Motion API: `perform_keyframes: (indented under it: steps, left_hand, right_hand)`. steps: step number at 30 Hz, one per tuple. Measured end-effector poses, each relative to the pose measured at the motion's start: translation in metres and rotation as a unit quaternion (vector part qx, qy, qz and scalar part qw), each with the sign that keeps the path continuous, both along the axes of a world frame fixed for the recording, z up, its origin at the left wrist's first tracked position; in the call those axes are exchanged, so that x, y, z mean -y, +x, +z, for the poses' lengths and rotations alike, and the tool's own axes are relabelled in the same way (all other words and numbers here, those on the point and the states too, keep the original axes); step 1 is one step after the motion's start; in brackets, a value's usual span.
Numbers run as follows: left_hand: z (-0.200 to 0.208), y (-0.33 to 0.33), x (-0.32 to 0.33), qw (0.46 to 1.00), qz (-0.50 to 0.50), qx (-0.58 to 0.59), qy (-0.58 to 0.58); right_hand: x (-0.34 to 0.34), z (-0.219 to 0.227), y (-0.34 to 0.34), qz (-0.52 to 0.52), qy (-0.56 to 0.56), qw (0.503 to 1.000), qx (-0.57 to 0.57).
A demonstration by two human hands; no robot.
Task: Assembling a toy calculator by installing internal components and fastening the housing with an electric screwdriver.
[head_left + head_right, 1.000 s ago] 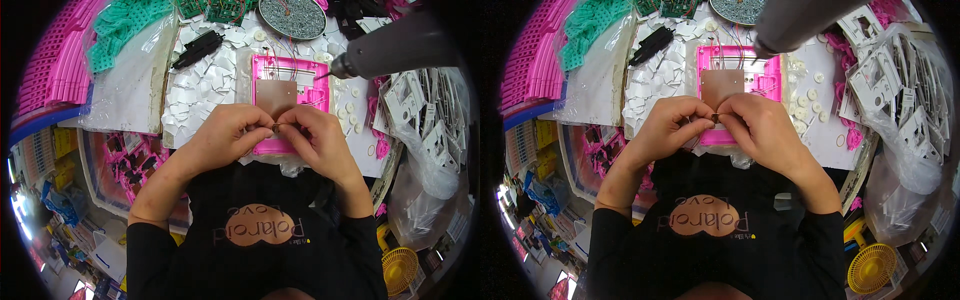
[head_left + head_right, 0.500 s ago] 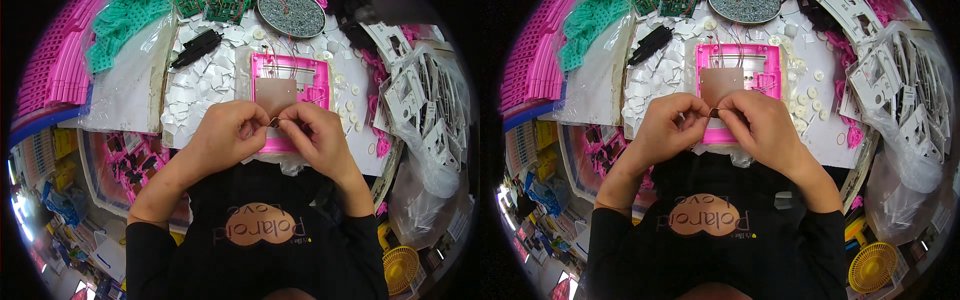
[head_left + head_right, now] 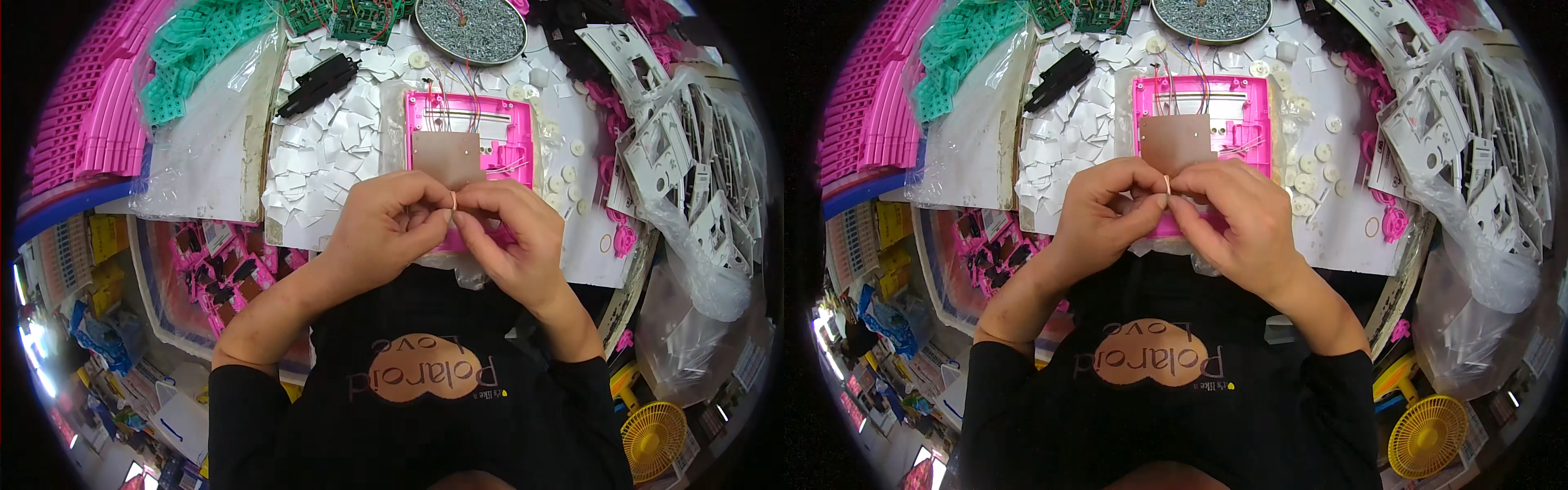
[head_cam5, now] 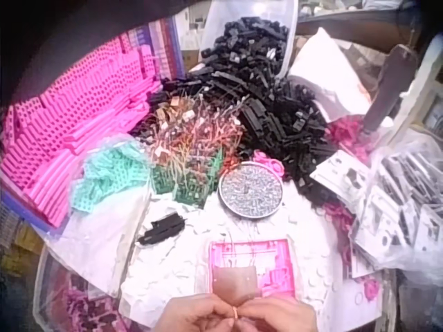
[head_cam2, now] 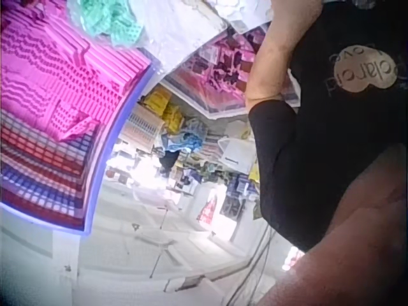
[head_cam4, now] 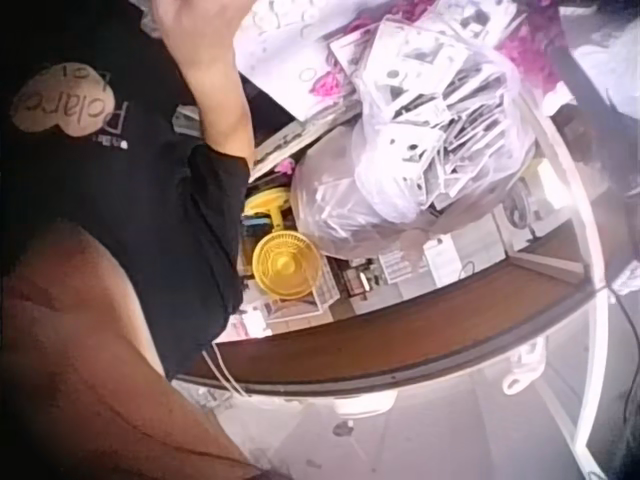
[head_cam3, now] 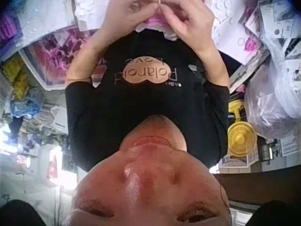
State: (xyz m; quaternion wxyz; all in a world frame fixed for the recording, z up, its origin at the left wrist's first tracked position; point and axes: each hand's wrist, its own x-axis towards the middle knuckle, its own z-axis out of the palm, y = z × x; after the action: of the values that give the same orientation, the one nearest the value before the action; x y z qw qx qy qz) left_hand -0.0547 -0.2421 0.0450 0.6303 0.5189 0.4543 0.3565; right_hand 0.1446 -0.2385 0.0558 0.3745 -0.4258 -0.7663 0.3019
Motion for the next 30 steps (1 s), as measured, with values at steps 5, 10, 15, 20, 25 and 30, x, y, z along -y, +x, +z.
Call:
perform_keyframes:
  steps: [5,10,15,20,25,30]
  left_hand:
    - [-0.002,-0.006,-0.003,0.998,-0.040,-0.039,-0.005]
    - [0.019,-0.015,-0.037,0.954,-0.107,0.048,-0.275]
    - [0.013,-0.021,-0.047,0.978,-0.198,-0.045,-0.043]
    - [0.006,-0.013,-0.022,0.902,-0.157,-0.242,0.320]
    - [0.000,-0.010,-0.004,0.858,-0.131,-0.307,0.390]
    - [-0.004,-0.011,-0.003,0.847,-0.118,-0.329,0.401]
  right_hand:
    - [0.002,-0.005,0.001,0.005,0.069,0.997,0.021]
    - [-0.004,-0.011,0.003,0.070,0.193,0.977,0.063]
    - [-0.005,-0.008,0.012,0.106,0.221,0.960,0.137]
    - [-0.007,-0.019,0.014,0.147,0.202,0.953,0.173]
    - [-0.008,-0.020,0.008,0.152,0.201,0.950,0.186]
    - [-0.008,-0.025,0.007,0.158,0.199,0.949,0.188]
